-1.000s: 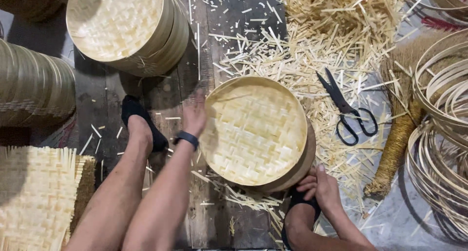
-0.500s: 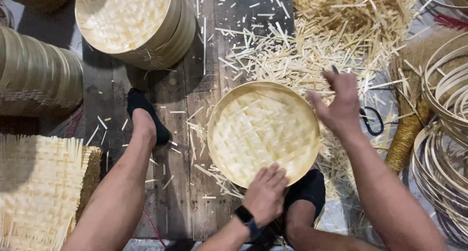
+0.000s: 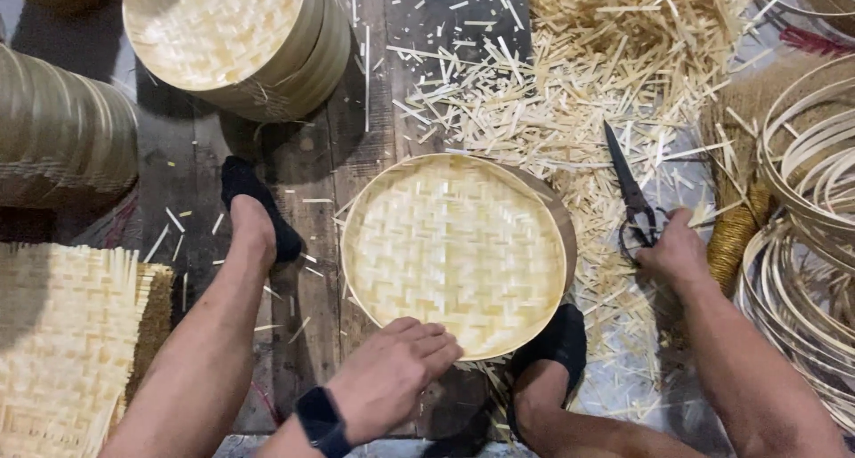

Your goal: The person weaves bamboo strips into circular baskets by placing a woven mat over a circular frame, trimming excess material with scissors, and stacking the finished baskets. The person repeats this process multiple times, handling bamboo mats, frames, and scissors.

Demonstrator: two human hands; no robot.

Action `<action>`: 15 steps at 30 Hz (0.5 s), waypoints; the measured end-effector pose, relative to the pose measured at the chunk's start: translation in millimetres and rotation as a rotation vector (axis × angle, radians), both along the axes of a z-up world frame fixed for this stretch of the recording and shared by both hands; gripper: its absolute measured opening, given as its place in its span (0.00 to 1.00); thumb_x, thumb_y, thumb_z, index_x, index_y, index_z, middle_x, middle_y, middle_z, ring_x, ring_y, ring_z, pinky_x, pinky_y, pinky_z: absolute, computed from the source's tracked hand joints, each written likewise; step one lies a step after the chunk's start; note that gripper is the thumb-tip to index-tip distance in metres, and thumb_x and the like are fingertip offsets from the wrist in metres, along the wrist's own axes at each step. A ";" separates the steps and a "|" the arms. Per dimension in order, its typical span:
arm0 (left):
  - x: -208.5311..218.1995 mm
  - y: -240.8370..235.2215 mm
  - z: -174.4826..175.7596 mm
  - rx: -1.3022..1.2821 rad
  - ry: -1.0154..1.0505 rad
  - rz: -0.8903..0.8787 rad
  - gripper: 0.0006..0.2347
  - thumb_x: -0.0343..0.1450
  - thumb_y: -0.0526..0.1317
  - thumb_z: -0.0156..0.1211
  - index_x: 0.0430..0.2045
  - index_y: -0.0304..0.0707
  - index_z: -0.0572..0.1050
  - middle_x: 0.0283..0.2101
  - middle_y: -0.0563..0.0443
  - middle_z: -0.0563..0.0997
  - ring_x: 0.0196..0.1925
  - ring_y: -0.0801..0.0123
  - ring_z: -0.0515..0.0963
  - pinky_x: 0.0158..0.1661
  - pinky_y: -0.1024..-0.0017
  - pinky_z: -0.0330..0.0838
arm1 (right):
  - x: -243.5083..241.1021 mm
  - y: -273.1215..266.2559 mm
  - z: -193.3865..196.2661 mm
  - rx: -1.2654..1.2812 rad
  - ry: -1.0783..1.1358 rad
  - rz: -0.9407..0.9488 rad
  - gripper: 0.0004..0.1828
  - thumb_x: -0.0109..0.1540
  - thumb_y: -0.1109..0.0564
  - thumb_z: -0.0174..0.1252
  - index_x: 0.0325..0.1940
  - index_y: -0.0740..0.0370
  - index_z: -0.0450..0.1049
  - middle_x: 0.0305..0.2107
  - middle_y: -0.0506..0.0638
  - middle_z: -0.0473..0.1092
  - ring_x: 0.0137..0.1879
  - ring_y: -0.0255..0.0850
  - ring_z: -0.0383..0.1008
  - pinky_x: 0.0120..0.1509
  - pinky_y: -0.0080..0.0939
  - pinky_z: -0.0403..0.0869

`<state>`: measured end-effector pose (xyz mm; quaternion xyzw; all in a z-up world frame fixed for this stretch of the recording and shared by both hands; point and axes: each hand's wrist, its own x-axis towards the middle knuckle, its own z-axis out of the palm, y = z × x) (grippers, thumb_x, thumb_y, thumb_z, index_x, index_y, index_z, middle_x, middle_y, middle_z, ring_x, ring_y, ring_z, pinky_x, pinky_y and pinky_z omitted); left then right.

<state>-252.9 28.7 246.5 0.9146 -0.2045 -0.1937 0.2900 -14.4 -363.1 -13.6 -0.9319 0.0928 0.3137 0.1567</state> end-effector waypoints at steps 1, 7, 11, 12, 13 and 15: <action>4.5 0.7 9.3 -0.003 0.004 -0.002 0.20 0.62 0.30 0.58 0.50 0.29 0.75 0.55 0.41 0.80 0.60 0.55 0.76 0.61 0.58 0.63 | -1.7 -10.1 -7.2 -0.003 0.004 -0.002 0.45 0.56 0.62 0.71 0.71 0.70 0.55 0.43 0.67 0.75 0.47 0.57 0.79 0.57 0.53 0.78; 22.0 5.8 39.5 0.006 0.102 -0.036 0.22 0.56 0.29 0.57 0.47 0.28 0.76 0.49 0.43 0.82 0.55 0.56 0.78 0.60 0.60 0.64 | -50.4 -31.1 16.6 0.720 0.448 -0.225 0.30 0.50 0.53 0.69 0.56 0.60 0.74 0.40 0.56 0.82 0.47 0.42 0.83 0.54 0.44 0.79; 20.5 5.5 41.0 -0.010 0.076 -0.030 0.20 0.57 0.30 0.58 0.45 0.29 0.77 0.47 0.42 0.82 0.53 0.55 0.78 0.61 0.57 0.61 | -103.1 -43.8 21.0 0.506 0.281 -0.033 0.27 0.49 0.48 0.72 0.47 0.60 0.73 0.37 0.56 0.80 0.45 0.45 0.82 0.49 0.47 0.79; 20.2 5.6 42.2 -0.013 0.052 -0.033 0.21 0.56 0.30 0.58 0.45 0.29 0.78 0.46 0.42 0.82 0.53 0.55 0.78 0.62 0.55 0.60 | -111.9 -47.5 20.3 0.165 0.170 0.087 0.27 0.57 0.39 0.71 0.45 0.62 0.72 0.34 0.63 0.78 0.41 0.52 0.81 0.45 0.52 0.79; 19.4 5.6 43.6 -0.014 0.054 -0.037 0.21 0.56 0.30 0.58 0.45 0.29 0.78 0.46 0.42 0.82 0.53 0.55 0.78 0.62 0.55 0.60 | -116.1 -44.8 35.3 0.165 0.172 0.083 0.27 0.57 0.39 0.71 0.45 0.62 0.72 0.34 0.63 0.78 0.41 0.52 0.81 0.45 0.52 0.79; 18.7 5.0 47.1 -0.034 0.139 -0.052 0.18 0.61 0.31 0.57 0.46 0.29 0.77 0.46 0.43 0.82 0.54 0.57 0.78 0.62 0.59 0.62 | -121.8 -39.4 65.9 -0.116 -0.078 0.307 0.32 0.55 0.28 0.63 0.44 0.56 0.73 0.34 0.50 0.78 0.41 0.42 0.81 0.47 0.42 0.78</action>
